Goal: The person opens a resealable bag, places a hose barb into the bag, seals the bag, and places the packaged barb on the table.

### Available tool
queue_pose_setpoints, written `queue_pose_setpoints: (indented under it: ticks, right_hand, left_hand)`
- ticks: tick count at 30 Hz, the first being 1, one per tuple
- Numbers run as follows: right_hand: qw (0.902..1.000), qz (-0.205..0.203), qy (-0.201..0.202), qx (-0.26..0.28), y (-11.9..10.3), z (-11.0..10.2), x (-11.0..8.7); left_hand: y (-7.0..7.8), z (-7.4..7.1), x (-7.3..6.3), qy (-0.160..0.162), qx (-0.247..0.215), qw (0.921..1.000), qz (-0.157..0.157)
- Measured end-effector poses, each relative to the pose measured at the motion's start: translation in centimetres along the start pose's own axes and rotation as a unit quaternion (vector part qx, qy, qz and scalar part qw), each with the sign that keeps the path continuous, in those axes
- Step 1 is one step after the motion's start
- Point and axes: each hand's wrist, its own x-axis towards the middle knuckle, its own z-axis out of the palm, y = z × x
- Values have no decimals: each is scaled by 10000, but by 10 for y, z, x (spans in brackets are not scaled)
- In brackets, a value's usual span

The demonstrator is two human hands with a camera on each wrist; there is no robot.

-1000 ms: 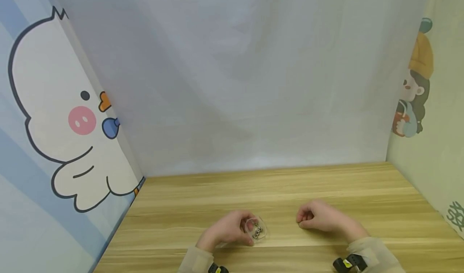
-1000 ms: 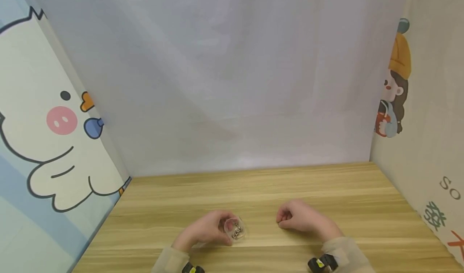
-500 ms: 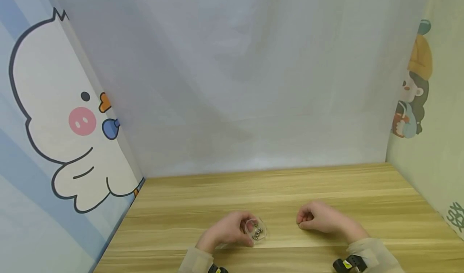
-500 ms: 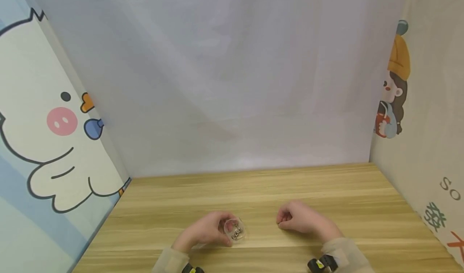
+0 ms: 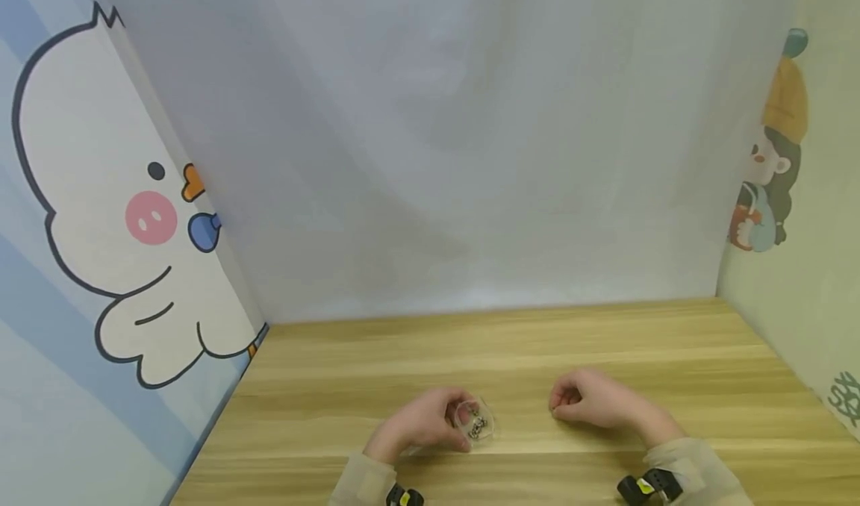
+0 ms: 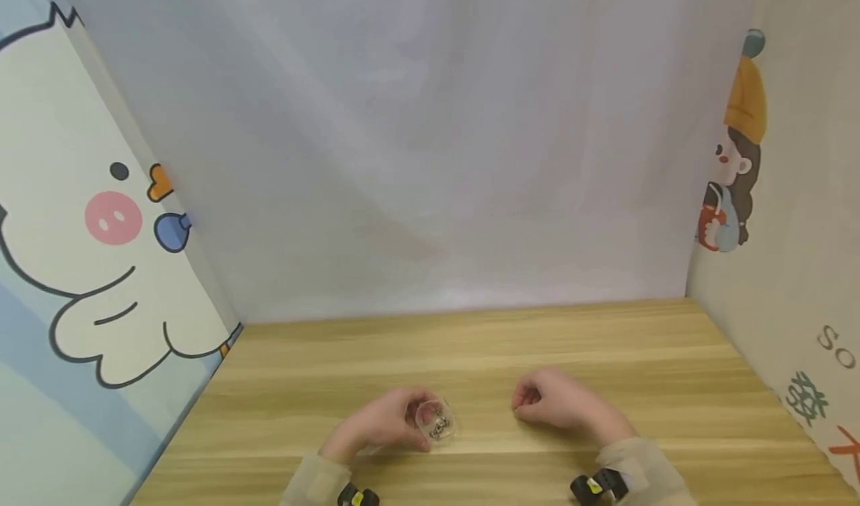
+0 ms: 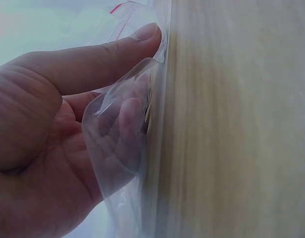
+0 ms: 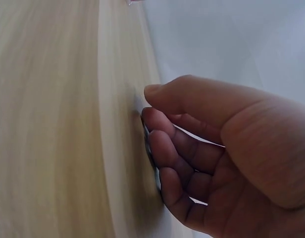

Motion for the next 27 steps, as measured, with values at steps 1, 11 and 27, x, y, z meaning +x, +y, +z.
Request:
queue_pose_setpoints:
  ticks: [1,11,27]
  right_hand:
    - [10000,-6,16,6,0,0,0]
    - [9999,-118,119,16,-1,1,1]
    - [9999,-106,125,-26,-10,1,4]
  left_hand:
    - [0,0,1,7,23,10000,19]
    - [3,-2,1,10,126,9999,24]
    - [1,-4,2,-39,7,10000,19]
